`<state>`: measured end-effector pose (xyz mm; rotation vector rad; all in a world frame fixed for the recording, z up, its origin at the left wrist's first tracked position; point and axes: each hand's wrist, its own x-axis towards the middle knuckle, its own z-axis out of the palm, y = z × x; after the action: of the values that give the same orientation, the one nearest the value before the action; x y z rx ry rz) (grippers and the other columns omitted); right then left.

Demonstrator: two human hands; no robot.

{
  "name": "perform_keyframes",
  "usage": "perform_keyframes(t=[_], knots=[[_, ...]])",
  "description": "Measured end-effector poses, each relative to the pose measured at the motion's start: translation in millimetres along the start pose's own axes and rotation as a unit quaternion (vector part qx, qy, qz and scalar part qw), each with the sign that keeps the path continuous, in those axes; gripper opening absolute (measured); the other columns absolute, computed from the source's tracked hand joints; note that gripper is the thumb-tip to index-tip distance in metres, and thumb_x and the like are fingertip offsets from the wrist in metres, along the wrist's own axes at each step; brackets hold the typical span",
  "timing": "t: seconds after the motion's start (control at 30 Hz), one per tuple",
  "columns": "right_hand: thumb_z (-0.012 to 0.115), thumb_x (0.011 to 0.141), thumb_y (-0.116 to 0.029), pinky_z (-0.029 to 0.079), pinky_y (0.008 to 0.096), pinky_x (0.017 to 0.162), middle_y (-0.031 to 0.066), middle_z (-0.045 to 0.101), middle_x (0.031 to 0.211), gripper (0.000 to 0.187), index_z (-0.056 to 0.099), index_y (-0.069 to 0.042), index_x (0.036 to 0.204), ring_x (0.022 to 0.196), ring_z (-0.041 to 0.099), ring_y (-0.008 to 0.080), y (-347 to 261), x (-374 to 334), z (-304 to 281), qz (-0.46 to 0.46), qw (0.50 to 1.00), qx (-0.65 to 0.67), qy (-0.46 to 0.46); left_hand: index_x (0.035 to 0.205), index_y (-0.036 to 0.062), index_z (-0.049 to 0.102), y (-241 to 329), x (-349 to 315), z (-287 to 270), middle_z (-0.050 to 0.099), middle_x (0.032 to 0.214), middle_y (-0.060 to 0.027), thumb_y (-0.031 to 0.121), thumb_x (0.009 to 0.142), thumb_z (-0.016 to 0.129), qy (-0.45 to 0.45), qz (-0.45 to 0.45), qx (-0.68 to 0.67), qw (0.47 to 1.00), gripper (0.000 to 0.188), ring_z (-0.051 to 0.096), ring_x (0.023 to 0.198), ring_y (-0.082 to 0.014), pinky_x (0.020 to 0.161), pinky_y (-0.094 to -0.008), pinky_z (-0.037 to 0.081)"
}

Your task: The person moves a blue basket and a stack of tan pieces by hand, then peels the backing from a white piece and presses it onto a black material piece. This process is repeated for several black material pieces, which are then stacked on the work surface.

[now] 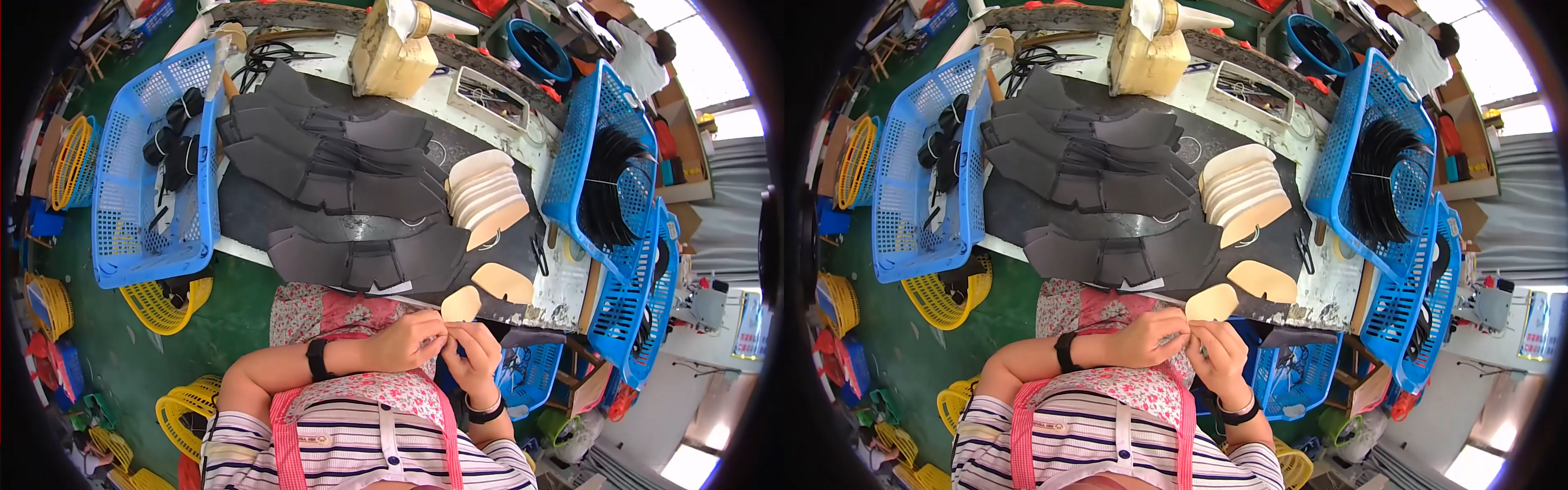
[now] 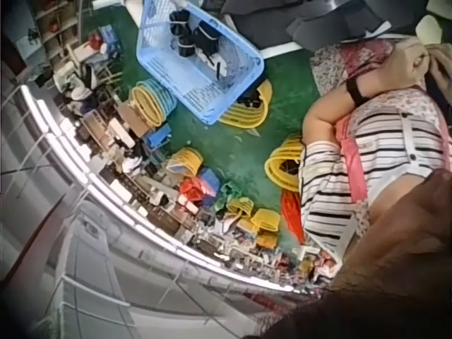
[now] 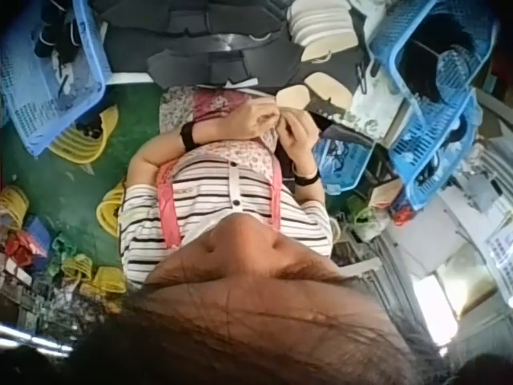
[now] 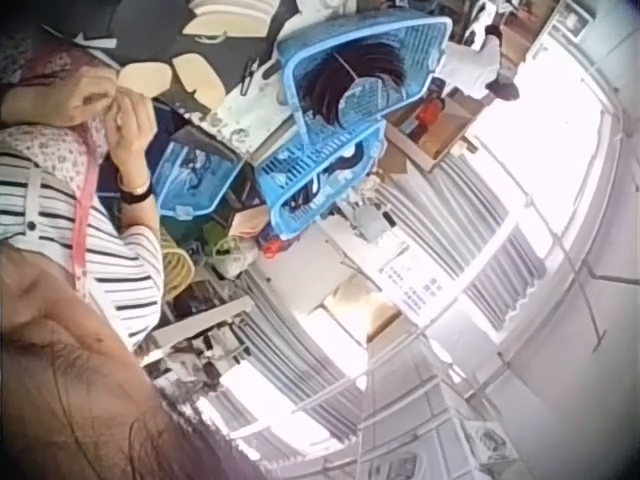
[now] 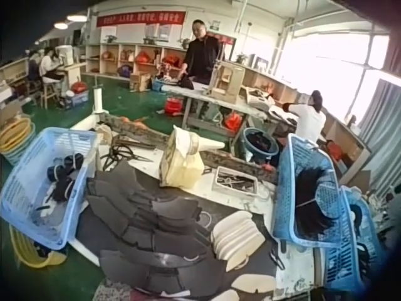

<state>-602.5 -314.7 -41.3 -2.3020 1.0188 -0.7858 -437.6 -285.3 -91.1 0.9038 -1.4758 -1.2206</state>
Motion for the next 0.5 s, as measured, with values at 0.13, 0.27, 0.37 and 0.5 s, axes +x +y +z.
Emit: perform_keyframes(t=[0.13,0.27,0.37,0.5], knots=[[0.068,0.068,0.009,0.052,0.0317,0.07,0.0144,0.066,0.09,0.023,0.064,0.003,0.09,0.077,0.064,0.0293,-16.2,7.4,5.8,-0.049,0.997,-0.01,0.055,0.087,-0.0019,0.058,18.8,7.2,-18.3,0.058,0.089,-0.0147,0.01,0.087,0.06,0.007,-0.03,0.006,0.999,0.012,0.058,0.081,-0.0294,0.07,-0.0367,0.047],[0.062,0.076,0.006,0.052,0.0334,0.07,0.0139,0.066,0.089,0.009,0.062,0.004,0.085,0.079,0.064,0.0261,-19.4,6.6,25.4,-0.027,0.993,0.049,0.107,0.085,-0.0012,0.058,13.0,2.4,-12.1,0.058,0.094,-0.016,0.013,0.088,0.061,0.076,0.005,-0.006,0.997,0.015,0.058,0.085,-0.0297,0.072,-0.0339,0.048],[0.055,0.086,0.003,0.051,0.0326,0.068,0.0091,0.064,0.086,0.006,0.059,0.001,0.09,0.074,0.061,0.0216,-6.6,-8.9,30.7,0.215,0.921,0.258,0.199,0.083,-0.0008,0.057,8.5,4.9,-11.4,0.059,0.099,-0.0155,0.012,0.088,0.059,0.034,0.024,-0.014,0.999,0.014,0.058,0.089,-0.0269,0.074,-0.0322,0.047],[0.049,0.093,-0.003,0.049,0.0292,0.066,0.0042,0.059,0.081,0.007,0.055,-0.001,0.095,0.071,0.058,0.0158,22.0,-8.7,0.3,0.378,0.59,0.63,0.333,0.081,-0.0004,0.056,4.1,-4.1,-35.6,0.059,0.104,-0.0131,0.012,0.088,0.057,-0.043,-0.01,-0.154,0.987,0.014,0.057,0.091,-0.0215,0.077,-0.0297,0.044]])
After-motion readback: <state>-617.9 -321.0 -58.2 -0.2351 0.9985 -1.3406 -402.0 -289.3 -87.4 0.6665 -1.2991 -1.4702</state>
